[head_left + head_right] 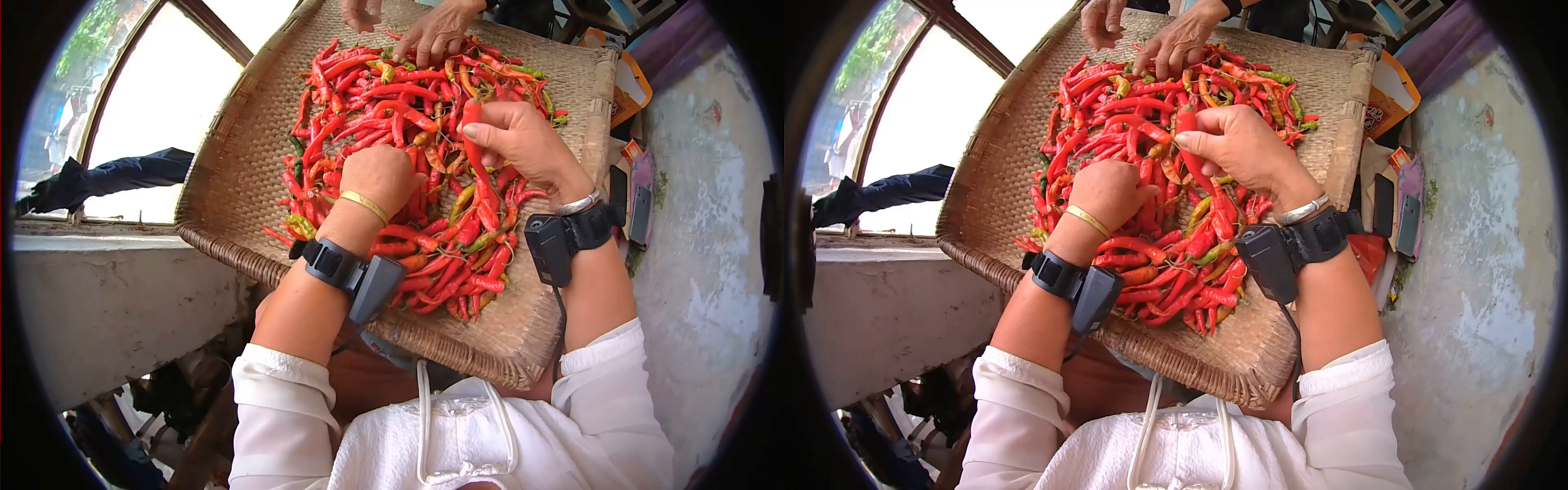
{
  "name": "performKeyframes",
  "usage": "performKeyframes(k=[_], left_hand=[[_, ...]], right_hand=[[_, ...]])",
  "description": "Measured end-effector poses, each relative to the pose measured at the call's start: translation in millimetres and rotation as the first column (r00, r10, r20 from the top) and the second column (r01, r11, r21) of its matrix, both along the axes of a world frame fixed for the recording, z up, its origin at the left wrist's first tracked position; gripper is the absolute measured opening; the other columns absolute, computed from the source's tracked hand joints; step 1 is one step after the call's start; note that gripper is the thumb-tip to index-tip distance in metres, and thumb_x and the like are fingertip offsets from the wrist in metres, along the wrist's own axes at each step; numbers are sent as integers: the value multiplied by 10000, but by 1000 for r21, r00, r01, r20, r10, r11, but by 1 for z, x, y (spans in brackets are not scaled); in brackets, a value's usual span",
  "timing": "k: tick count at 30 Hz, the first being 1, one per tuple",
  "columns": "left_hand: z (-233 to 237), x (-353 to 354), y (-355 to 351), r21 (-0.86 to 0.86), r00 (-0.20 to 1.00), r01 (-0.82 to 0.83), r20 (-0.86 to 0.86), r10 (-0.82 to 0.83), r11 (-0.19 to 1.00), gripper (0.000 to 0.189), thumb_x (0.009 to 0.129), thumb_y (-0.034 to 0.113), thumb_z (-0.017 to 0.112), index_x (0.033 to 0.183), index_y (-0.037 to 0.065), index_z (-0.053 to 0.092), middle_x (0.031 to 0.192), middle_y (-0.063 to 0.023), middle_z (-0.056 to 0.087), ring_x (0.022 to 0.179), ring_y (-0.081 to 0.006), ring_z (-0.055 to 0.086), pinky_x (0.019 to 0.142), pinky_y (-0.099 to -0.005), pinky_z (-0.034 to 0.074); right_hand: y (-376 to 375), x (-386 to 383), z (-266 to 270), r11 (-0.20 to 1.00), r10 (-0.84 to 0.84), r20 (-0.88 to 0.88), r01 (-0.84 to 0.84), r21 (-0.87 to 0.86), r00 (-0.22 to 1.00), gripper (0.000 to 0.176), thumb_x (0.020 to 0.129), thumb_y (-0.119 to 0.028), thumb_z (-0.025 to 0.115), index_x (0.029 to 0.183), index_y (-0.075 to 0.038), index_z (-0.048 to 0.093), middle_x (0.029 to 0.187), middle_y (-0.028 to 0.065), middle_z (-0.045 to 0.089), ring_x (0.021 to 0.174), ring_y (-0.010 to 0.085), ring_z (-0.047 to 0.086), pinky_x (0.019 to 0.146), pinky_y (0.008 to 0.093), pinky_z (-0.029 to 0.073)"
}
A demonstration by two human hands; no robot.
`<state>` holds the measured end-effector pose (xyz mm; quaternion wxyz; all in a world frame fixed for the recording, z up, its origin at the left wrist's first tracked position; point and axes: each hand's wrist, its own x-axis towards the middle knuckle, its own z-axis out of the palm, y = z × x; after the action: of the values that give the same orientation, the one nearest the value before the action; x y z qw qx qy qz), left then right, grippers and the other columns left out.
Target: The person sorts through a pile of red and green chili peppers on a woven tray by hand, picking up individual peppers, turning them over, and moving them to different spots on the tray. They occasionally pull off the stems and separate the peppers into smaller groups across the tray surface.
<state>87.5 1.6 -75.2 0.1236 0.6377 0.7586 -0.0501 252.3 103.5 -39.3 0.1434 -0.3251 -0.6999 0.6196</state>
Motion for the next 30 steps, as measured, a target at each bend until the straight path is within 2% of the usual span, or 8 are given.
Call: performKeyframes(k=[4, 8, 14, 20, 22, 23, 27, 30], left_hand=[[-4, 4, 2, -23, 1000, 21, -16, -22, 1000, 296, 725, 365, 653, 801, 80, 675, 798, -97, 652, 761, -256, 637, 646, -367, 510], [-2, 6, 3, -55, 1000, -21, -19, 20, 998, 282, 725, 352, 656, 808, 83, 677, 805, -97, 653, 773, -256, 637, 648, -368, 508], [-8, 4, 5, -74, 997, -74, 19, 76, 995, 260, 718, 314, 652, 819, 75, 676, 827, -107, 654, 785, -265, 636, 662, -379, 506], [13, -15, 2, -11, 859, -72, 507, 67, 997, 273, 707, 264, 646, 831, 22, 656, 742, -133, 646, 663, -265, 627, 617, -373, 491], [15, -14, -3, 124, 672, -181, 740, 31, 976, 260, 705, 224, 666, 825, -5, 642, 659, -120, 624, 587, -199, 604, 569, -324, 479], [16, -12, -4, 139, 645, -173, 764, 6, 975, 165, 736, 145, 674, 817, 14, 616, 615, 10, 563, 560, -41, 508, 492, -221, 418], [20, -3, -7, 261, 611, -134, 782, -127, 956, 176, 745, 160, 681, 820, 14, 621, 616, 6, 569, 560, -48, 512, 502, -229, 425], [14, -7, -2, 284, 633, -160, 764, -123, 945, 235, 735, 214, 680, 829, 2, 642, 666, -113, 628, 586, -195, 602, 562, -313, 478]], right_hand=[[-2, -18, -1, 898, -418, -474, 275, -344, 775, 470, 840, -237, 605, 1210, 22, 472, 881, 33, 607, 788, 94, 572, 658, 238, 468], [-1, -6, -12, 980, -196, -57, 193, -51, 979, 499, 865, -214, 558, 1256, 54, 404, 1119, 121, 527, 910, 144, 568, 710, 226, 459], [-12, -8, -10, 995, -100, -25, 100, -12, 995, 260, 837, -159, 583, 1022, 23, 602, 795, 7, 594, 672, 68, 542, 615, 221, 451], [-15, -9, -12, 1000, 3, 74, -2, -9, 997, 239, 819, -169, 597, 972, 14, 613, 781, 24, 619, 633, 65, 535, 586, 219, 448], [-17, -10, -14, 1000, -25, 31, 25, -2, 999, 210, 815, -173, 604, 932, 0, 623, 747, 26, 614, 629, 62, 533, 573, 220, 442], [-18, -11, -15, 1000, 16, 30, -16, 0, 999, 198, 811, -173, 608, 912, -3, 623, 721, 27, 608, 609, 63, 528, 561, 223, 438], [-21, -12, -19, 994, 25, -24, -23, 106, 999, 164, 798, -159, 621, 858, -7, 609, 634, 19, 573, 521, 64, 497, 493, 237, 411], [-14, -7, -10, 992, -28, 21, 25, 126, 999, 161, 800, -157, 619, 861, -9, 601, 641, 17, 571, 526, 67, 502, 488, 236, 415]])
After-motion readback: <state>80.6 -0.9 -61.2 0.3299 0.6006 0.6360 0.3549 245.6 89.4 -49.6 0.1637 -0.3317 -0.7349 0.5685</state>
